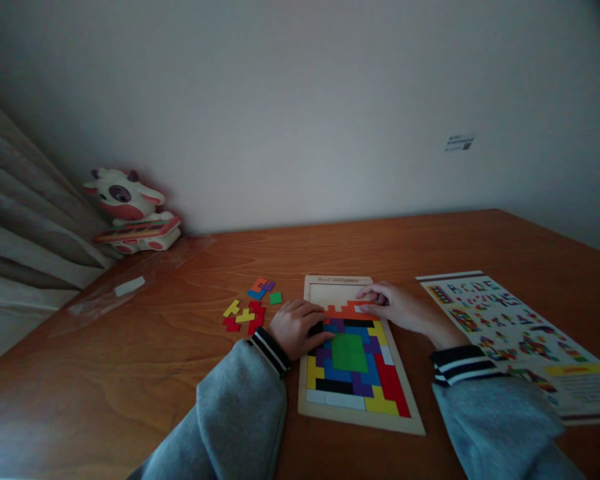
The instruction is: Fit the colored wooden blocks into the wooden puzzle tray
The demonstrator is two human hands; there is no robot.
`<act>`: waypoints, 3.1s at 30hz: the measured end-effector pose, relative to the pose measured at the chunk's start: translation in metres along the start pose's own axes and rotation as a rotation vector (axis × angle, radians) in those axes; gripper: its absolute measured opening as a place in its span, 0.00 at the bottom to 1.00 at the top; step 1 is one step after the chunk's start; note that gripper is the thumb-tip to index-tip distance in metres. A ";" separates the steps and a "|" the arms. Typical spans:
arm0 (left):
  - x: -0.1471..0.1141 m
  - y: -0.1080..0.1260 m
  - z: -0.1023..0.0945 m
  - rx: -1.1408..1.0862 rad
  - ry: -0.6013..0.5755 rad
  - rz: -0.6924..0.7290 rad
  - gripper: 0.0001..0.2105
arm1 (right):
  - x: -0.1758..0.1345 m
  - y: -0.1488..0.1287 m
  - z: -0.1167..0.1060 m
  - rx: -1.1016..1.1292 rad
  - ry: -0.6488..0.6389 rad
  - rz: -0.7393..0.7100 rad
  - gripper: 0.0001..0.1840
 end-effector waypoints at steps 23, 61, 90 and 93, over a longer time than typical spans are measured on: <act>0.000 0.000 0.000 0.005 -0.008 -0.003 0.16 | 0.001 -0.005 -0.006 -0.140 0.121 -0.025 0.15; -0.073 -0.155 -0.036 0.103 0.041 -0.579 0.16 | -0.003 -0.004 -0.015 -0.271 0.242 0.122 0.20; -0.082 -0.175 -0.035 -0.423 0.310 -0.721 0.10 | -0.003 -0.006 -0.015 -0.264 0.276 0.053 0.18; -0.071 -0.149 -0.047 -0.374 0.349 -0.671 0.09 | -0.007 -0.019 -0.022 -0.290 0.362 0.024 0.18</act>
Point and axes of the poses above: each hand's wrist, its own x-axis towards the middle knuckle, its own z-axis out of the palm, y = z × x, the point moved 10 cm from there along x, towards the middle knuckle, and after that the axes turned 13 degrees about -y, right-handed, at the moved point
